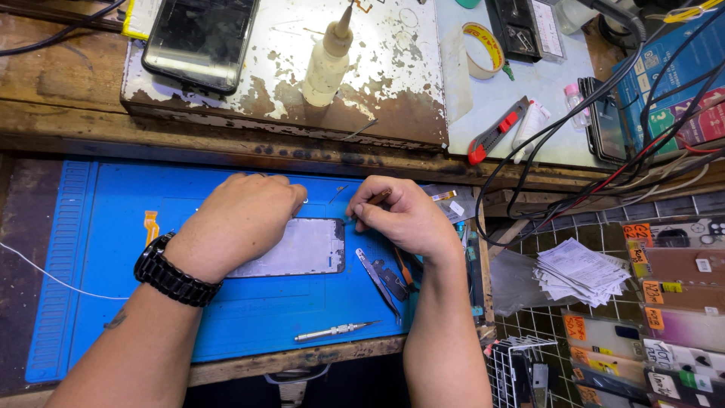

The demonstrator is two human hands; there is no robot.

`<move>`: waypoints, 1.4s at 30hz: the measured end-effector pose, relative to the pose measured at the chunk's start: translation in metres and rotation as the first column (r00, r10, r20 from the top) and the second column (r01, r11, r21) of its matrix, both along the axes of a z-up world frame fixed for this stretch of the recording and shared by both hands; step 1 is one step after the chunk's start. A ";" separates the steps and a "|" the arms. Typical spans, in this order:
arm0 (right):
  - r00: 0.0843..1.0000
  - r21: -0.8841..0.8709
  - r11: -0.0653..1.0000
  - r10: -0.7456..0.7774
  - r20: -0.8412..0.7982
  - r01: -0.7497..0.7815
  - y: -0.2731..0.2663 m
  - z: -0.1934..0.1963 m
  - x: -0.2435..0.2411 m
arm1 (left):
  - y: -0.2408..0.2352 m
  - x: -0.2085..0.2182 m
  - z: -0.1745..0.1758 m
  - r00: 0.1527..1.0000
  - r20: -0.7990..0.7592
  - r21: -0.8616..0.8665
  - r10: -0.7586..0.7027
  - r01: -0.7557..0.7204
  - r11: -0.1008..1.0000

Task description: The person uses a metal pry tool to separate the screen assembly from the back housing of a smartphone. After detaching the screen, they connect a white charging cable to a tablet, inspect the tablet's screen, and then place the tablet into a red bag.

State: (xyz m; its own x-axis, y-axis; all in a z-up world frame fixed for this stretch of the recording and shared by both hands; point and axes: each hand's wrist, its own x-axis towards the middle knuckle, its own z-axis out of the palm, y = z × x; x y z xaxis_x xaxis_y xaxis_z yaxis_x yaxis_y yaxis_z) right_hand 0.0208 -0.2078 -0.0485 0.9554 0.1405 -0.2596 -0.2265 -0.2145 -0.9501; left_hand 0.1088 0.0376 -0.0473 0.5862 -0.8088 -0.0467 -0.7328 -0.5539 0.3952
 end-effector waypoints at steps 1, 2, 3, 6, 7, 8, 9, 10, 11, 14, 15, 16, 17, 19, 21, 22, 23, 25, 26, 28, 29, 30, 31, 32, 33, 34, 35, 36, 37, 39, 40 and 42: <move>1.000 0.012 1.000 -0.002 -0.006 0.002 0.000 0.000 -0.001 | 0.000 0.000 0.000 1.000 0.003 0.006 -0.002 0.002 1.000; 1.000 0.023 1.000 -0.001 -0.013 0.001 0.000 -0.001 0.000 | 0.000 0.000 0.000 1.000 0.006 0.013 -0.001 0.001 1.000; 1.000 0.035 0.999 -0.001 -0.020 0.001 0.001 -0.002 0.001 | 0.001 0.000 -0.001 1.000 0.003 -0.003 0.002 -0.002 1.000; 0.999 0.033 0.999 0.012 -0.034 -0.011 0.004 -0.005 0.004 | 0.003 0.000 -0.005 1.000 -0.001 -0.022 0.002 -0.002 1.000; 0.999 0.000 1.000 0.003 -0.038 -0.003 0.002 -0.005 0.001 | 0.001 -0.001 -0.007 1.000 0.003 -0.012 -0.002 0.002 1.000; 0.999 -0.025 1.000 0.002 -0.036 -0.003 0.001 -0.006 0.001 | 0.002 0.000 -0.008 1.000 0.011 0.007 0.000 0.000 1.000; 0.999 -0.051 0.999 0.001 -0.033 -0.003 0.000 -0.006 0.001 | 0.001 0.000 -0.010 1.000 0.018 -0.041 -0.017 0.018 0.999; 1.000 -0.061 0.998 -0.030 0.008 0.030 0.002 -0.008 0.004 | 0.001 0.001 -0.012 0.999 0.029 -0.079 -0.014 0.016 0.997; 0.997 -0.069 0.996 -0.061 0.048 0.064 0.003 -0.008 0.005 | 0.002 0.002 -0.014 0.999 0.041 -0.118 -0.011 0.016 0.993; 0.979 -0.046 0.993 -0.095 0.181 0.104 0.011 -0.010 0.013 | 0.004 0.001 -0.018 0.996 0.089 -0.138 -0.019 0.031 0.990; 0.979 -0.032 0.994 -0.093 0.180 0.100 0.013 -0.014 0.017 | 0.004 0.002 -0.021 0.996 0.084 -0.097 -0.016 0.024 0.995; 0.980 -0.023 0.994 -0.102 0.172 0.108 0.015 -0.016 0.016 | 0.004 0.001 -0.023 0.996 0.084 -0.116 0.002 0.008 0.993; 0.980 -0.014 0.993 -0.111 0.163 0.115 0.016 -0.020 0.018 | 0.003 0.000 -0.025 0.996 0.084 -0.136 0.020 -0.008 0.991; 0.977 -0.001 0.993 -0.116 0.179 0.118 0.015 -0.026 0.015 | 0.000 -0.002 -0.027 0.996 0.084 -0.147 0.025 -0.012 0.989; 0.977 -0.004 0.991 -0.133 0.167 0.135 0.015 -0.033 0.018 | 0.003 -0.002 -0.027 0.997 0.076 -0.132 0.030 -0.020 0.991; 0.977 -0.011 0.988 -0.148 0.151 0.152 0.015 -0.035 0.019 | 0.004 -0.002 -0.026 0.996 0.082 -0.135 0.035 -0.023 0.991; 0.977 -0.018 0.986 -0.164 0.134 0.168 0.015 -0.038 0.021 | 0.005 -0.002 -0.026 0.995 0.088 -0.139 0.039 -0.027 0.990; 0.972 -0.012 0.982 -0.185 0.146 0.189 0.014 -0.042 0.019 | 0.003 -0.004 -0.025 0.996 0.082 -0.139 0.038 -0.027 0.990; 0.969 -0.009 0.980 -0.195 0.155 0.198 0.014 -0.043 0.019 | 0.002 -0.004 -0.025 0.996 0.075 -0.134 0.043 -0.032 0.990; 0.966 -0.002 0.979 -0.203 0.161 0.206 0.014 -0.045 0.020 | 0.000 -0.004 -0.024 0.997 0.063 -0.117 0.051 -0.043 0.992; 0.964 0.003 0.978 -0.208 0.164 0.210 0.015 -0.045 0.021 | 0.000 -0.003 -0.023 0.997 0.057 -0.104 0.054 -0.048 0.993; 0.963 -0.006 0.978 -0.204 0.175 0.208 0.016 -0.045 0.020 | 0.000 -0.005 -0.023 0.997 0.048 -0.092 0.059 -0.054 0.994; 0.962 -0.014 0.979 -0.199 0.187 0.205 0.017 -0.045 0.018 | -0.001 -0.007 -0.023 0.997 0.042 -0.090 0.061 -0.057 0.994; 0.959 -0.024 0.978 -0.197 0.202 0.206 0.018 -0.044 0.017 | -0.001 -0.007 -0.022 0.997 0.039 -0.090 0.060 -0.056 0.994; 0.962 -0.029 0.980 -0.185 0.201 0.195 0.020 -0.044 0.018 | 0.000 -0.006 -0.021 0.998 0.036 -0.090 0.060 -0.056 0.994; 0.963 -0.037 0.981 -0.177 0.201 0.188 0.022 -0.044 0.019 | 0.001 -0.005 -0.020 0.997 0.040 -0.093 0.061 -0.057 0.994; 0.965 -0.044 0.982 -0.169 0.200 0.182 0.024 -0.043 0.021 | 0.002 -0.005 -0.020 0.997 0.045 -0.096 0.063 -0.058 0.994; 0.966 -0.053 0.982 -0.165 0.199 0.179 0.024 -0.043 0.020 | 0.001 -0.004 -0.019 0.997 0.050 -0.103 0.055 -0.050 0.993; 0.967 -0.061 0.983 -0.161 0.197 0.176 0.025 -0.043 0.023 | 0.001 -0.002 -0.020 0.996 0.060 -0.121 0.060 -0.053 0.991; 0.967 -0.064 0.981 -0.169 0.193 0.184 0.025 -0.043 0.020 | 0.001 -0.002 -0.023 0.997 0.062 -0.156 0.053 -0.043 0.987; 0.966 -0.059 0.982 -0.164 0.198 0.179 0.025 -0.044 0.020 | 0.000 -0.003 -0.026 0.997 0.055 -0.166 0.053 -0.043 0.985; 0.966 -0.060 0.982 -0.161 0.203 0.177 0.025 -0.043 0.018 | 0.000 -0.002 -0.028 0.997 0.050 -0.185 0.057 -0.047 0.982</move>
State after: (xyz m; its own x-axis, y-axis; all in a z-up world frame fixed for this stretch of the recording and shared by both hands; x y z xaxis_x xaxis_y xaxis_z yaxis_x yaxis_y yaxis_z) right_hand 0.0389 -0.1829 -0.0915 0.9969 -0.0405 -0.0680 -0.0763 -0.2636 -0.9616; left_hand 0.1069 0.0375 -0.0755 0.6251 -0.7690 0.1337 -0.7285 -0.5134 0.4535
